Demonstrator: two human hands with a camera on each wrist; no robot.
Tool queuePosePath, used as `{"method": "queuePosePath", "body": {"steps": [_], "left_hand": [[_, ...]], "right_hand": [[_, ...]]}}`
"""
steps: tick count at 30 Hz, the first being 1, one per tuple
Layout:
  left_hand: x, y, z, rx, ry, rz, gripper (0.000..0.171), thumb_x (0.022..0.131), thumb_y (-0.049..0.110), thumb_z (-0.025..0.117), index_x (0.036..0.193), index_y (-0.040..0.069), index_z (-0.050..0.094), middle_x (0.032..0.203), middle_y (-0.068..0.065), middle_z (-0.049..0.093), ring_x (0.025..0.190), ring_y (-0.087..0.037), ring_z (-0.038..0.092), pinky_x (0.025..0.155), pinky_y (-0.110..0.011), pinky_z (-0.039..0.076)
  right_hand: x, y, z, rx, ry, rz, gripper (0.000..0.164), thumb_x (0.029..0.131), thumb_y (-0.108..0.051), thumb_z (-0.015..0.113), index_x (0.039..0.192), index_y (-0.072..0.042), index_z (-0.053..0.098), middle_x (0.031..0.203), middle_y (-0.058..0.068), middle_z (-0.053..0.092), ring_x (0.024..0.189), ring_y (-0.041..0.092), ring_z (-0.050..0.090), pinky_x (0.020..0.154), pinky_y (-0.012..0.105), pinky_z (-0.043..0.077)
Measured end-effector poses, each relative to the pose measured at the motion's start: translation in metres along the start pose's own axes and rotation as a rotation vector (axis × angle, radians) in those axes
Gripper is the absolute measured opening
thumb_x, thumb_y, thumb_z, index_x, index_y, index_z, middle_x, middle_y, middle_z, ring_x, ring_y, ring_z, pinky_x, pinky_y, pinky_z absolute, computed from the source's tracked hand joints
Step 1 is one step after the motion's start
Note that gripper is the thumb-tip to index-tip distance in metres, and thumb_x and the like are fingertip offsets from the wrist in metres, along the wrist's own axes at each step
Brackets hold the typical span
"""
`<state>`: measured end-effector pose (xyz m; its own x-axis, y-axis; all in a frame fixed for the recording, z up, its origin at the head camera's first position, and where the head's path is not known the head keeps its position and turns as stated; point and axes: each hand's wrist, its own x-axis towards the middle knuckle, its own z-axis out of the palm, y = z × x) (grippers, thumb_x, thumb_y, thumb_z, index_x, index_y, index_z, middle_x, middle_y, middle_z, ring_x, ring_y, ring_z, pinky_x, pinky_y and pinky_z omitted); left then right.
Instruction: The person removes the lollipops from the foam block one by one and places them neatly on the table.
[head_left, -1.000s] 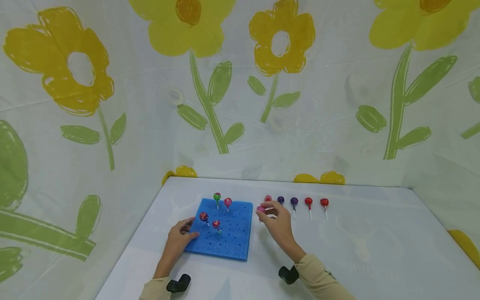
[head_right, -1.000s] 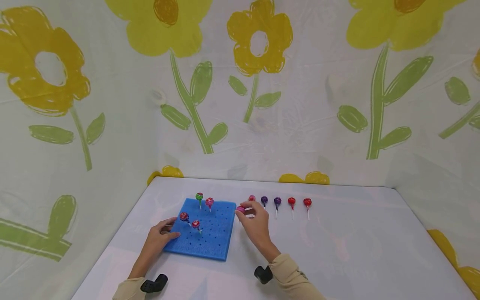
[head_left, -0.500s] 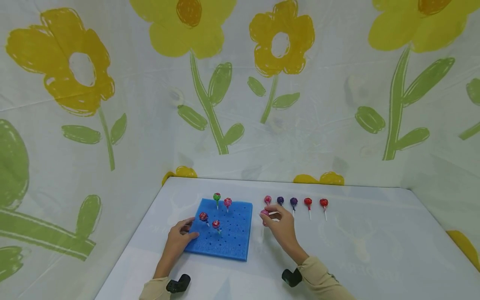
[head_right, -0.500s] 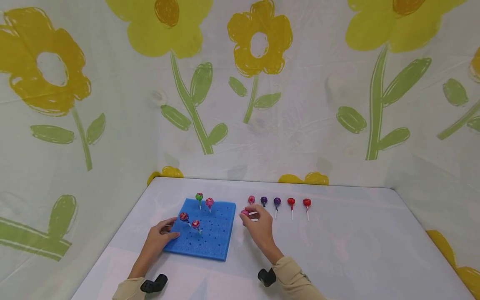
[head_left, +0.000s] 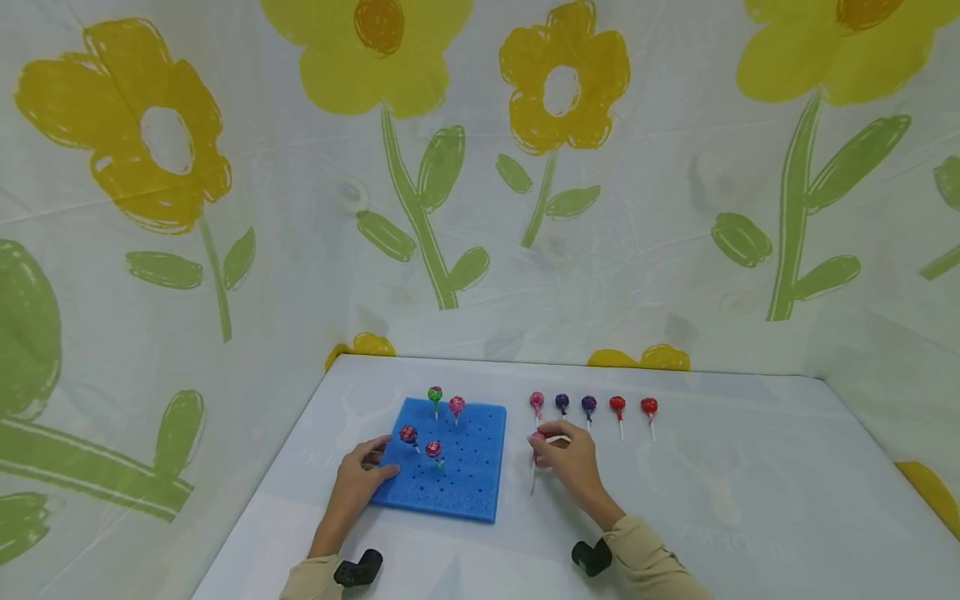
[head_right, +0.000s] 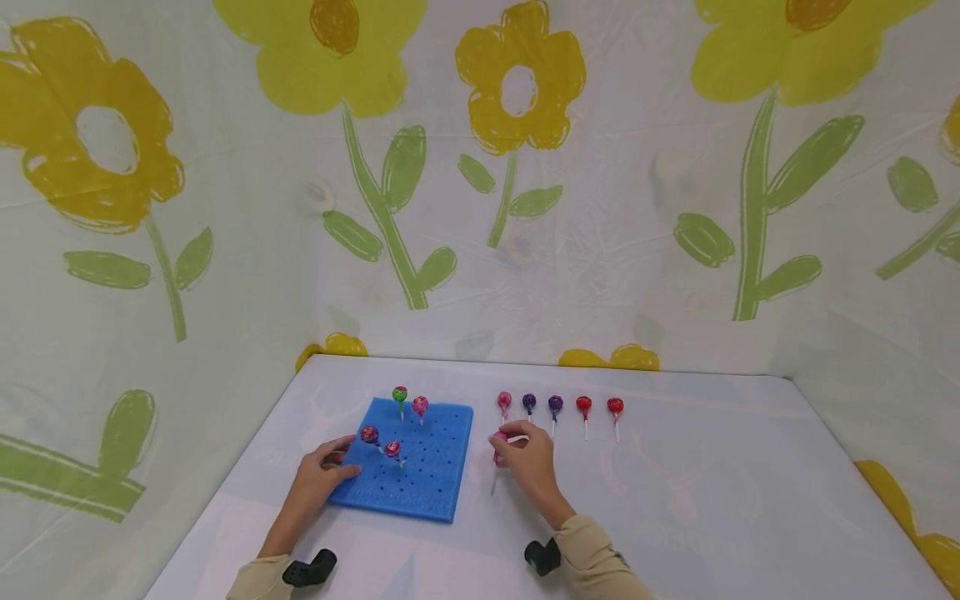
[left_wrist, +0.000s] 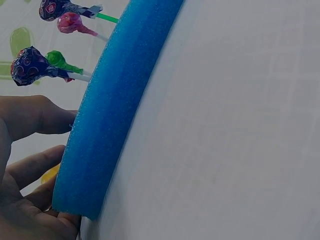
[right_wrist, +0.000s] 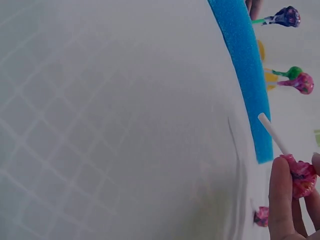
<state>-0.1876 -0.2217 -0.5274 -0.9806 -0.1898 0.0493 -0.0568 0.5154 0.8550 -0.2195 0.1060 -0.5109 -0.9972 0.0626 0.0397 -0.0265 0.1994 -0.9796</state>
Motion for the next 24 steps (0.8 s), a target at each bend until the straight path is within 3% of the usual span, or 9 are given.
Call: {"method": "queuePosePath", "body": {"steps": [6,24], "left_hand": [[-0.0009,0.0003,-0.0003,0.005,-0.002,-0.001,0.051,0.08,0.01,0.071,0.129,0.004,0.057,0.118,-0.013,0.059,0.102,-0.025,0.052,0.084,-0.039,0.043],[-0.0029,0.0018,0.0011,0.006,0.032,0.019,0.052,0.077,0.009,0.071,0.127,0.003,0.058,0.113,-0.012,0.06,0.097,-0.023,0.052,0.079,-0.034,0.043]], "right_hand": [[0.0032,0.0055,0.0005,-0.073,0.003,0.051,0.022,0.082,-0.015,0.074,0.099,-0.002,0.068,0.089,0.007,0.062,0.074,0.018,0.062,0.063,0.027,0.054],[0.0068,0.0055,0.0027,-0.256,-0.07,0.03,0.021,0.076,-0.004,0.076,0.095,0.0,0.066,0.084,0.008,0.06,0.066,0.015,0.06,0.058,0.026,0.053]]}}
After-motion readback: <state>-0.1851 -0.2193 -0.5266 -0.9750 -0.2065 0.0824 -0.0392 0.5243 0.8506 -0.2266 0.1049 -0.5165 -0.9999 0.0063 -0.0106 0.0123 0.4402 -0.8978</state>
